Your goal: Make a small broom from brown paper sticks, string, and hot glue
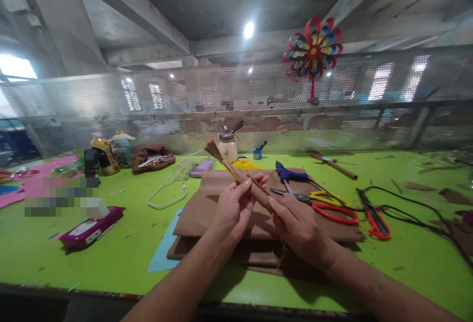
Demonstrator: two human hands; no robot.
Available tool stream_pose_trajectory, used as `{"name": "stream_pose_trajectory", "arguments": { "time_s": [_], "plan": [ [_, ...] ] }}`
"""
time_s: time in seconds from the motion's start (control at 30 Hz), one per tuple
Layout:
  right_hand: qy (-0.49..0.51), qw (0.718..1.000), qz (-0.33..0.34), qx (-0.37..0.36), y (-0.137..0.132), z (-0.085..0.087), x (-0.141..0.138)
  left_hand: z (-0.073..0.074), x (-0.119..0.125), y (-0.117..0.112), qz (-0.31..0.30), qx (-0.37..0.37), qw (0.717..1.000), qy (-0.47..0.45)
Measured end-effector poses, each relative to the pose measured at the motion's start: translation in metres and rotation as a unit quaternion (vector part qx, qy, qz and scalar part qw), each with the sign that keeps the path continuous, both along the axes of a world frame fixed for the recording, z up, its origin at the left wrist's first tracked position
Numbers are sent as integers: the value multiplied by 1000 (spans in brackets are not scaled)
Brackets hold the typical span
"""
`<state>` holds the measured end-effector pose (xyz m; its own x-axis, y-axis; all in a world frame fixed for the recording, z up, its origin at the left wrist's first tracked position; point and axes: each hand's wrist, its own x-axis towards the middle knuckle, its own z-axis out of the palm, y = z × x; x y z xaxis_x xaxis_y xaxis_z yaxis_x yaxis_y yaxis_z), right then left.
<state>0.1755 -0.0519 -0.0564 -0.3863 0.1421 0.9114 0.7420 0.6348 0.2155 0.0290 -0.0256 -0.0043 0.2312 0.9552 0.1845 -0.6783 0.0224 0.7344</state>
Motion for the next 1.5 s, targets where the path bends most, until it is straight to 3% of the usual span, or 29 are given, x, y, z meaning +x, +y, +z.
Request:
{"name": "stream_pose_trajectory", "arguments": {
  "time_s": [0.2,0.5,0.77,1.1,1.5],
  "plan": [
    [-15,1000,5,-15,1,1,4,2,0,-7,6,-20,1000,11],
    [-42,999,17,-17,4,-3,6,4,-6,-6,-30,-112,992,43],
    [-36,999,0,-12,2,-10,6,10,-11,-5,-12,-128,992,19],
    [-55,998,35,-7,-5,-1,0,4,-16,8,6,-151,987,58],
    [-56,998,12,-13,-6,-5,1,3,-10,9,31,-158,985,70]
  ]
}}
